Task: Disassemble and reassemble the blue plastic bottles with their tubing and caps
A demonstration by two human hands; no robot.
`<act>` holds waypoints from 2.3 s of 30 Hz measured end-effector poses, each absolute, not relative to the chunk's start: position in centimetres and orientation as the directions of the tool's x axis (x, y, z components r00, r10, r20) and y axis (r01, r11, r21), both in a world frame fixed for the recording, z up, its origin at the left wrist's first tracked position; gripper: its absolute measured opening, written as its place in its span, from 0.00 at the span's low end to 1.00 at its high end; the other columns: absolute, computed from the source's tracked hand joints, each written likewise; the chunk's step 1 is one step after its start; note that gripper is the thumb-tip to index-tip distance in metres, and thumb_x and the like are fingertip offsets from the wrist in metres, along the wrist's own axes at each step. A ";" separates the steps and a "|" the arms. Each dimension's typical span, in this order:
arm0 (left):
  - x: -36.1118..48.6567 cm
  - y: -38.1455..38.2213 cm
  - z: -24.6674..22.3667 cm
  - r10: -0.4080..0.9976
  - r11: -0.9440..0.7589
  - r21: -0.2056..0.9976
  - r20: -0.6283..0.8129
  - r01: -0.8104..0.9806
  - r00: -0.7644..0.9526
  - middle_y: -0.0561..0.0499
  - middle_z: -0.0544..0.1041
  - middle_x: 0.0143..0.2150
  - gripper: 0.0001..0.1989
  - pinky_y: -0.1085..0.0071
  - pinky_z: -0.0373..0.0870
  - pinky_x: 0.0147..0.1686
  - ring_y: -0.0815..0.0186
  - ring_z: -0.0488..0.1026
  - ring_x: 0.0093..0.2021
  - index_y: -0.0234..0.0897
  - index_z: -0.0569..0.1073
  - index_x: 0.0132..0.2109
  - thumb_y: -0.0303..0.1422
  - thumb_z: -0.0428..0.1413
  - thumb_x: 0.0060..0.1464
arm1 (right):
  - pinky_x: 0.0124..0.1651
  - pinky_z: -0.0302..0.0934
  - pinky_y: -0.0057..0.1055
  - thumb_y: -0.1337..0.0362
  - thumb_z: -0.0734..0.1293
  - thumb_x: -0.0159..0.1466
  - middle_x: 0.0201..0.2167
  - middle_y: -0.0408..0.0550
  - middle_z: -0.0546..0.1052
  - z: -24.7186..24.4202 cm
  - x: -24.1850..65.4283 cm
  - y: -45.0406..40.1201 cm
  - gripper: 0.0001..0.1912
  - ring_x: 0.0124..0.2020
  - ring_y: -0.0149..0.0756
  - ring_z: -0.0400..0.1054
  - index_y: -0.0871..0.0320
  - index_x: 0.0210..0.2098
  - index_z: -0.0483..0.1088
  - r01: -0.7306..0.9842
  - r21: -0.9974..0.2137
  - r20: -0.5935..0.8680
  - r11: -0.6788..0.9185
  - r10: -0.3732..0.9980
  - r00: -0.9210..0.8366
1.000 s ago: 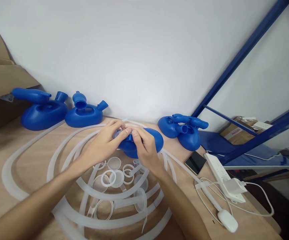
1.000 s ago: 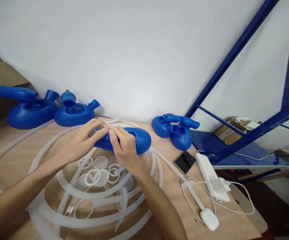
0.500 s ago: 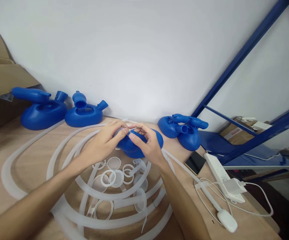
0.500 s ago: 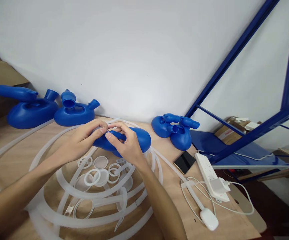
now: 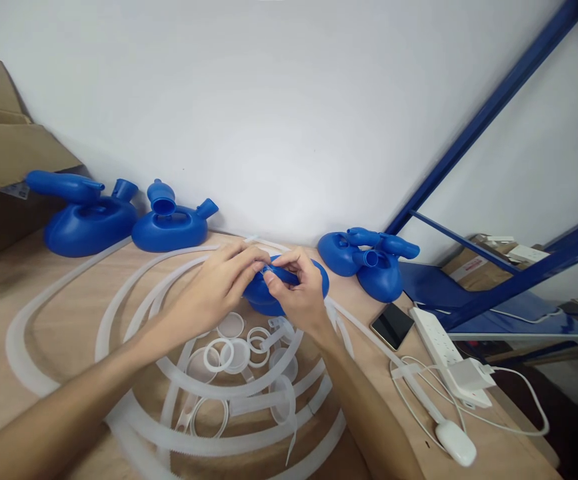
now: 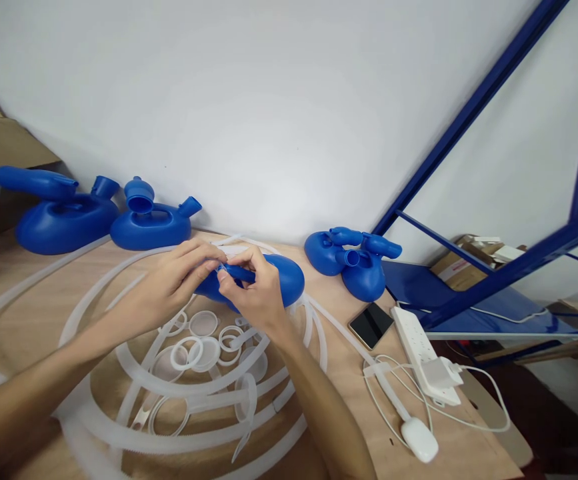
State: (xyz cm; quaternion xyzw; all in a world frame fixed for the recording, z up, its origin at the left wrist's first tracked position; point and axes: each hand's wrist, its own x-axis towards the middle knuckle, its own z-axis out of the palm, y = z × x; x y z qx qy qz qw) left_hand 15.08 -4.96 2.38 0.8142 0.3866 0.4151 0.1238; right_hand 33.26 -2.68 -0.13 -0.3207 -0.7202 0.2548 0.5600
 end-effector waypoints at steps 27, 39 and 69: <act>15.1 -5.0 2.8 0.756 -0.651 0.605 0.568 0.457 0.325 0.50 0.81 0.42 0.11 0.64 0.70 0.48 0.60 0.76 0.44 0.40 0.77 0.43 0.35 0.50 0.68 | 0.27 0.62 0.29 0.60 0.69 0.63 0.29 0.42 0.77 1.0 34.4 -2.8 0.05 0.25 0.32 0.66 0.54 0.37 0.73 0.290 -0.640 0.658 0.712 0.702 -0.272; 15.6 -5.6 2.5 0.720 -0.683 0.565 0.627 0.463 0.298 0.50 0.83 0.44 0.10 0.66 0.70 0.49 0.62 0.77 0.45 0.39 0.76 0.45 0.33 0.50 0.71 | 0.22 0.60 0.28 0.65 0.68 0.61 0.25 0.41 0.77 0.8 34.0 -3.6 0.01 0.20 0.30 0.65 0.53 0.34 0.72 0.419 -0.382 0.846 0.824 0.494 -0.200; 7.8 -3.3 4.9 0.796 -0.583 0.596 0.280 0.552 0.537 0.50 0.72 0.70 0.38 0.63 0.78 0.53 0.49 0.74 0.62 0.54 0.65 0.72 0.47 0.65 0.58 | 0.59 0.69 0.42 0.50 0.71 0.69 0.55 0.51 0.79 2.1 36.4 -2.1 0.25 0.54 0.44 0.74 0.49 0.62 0.70 0.377 -0.653 0.506 0.657 0.749 -0.427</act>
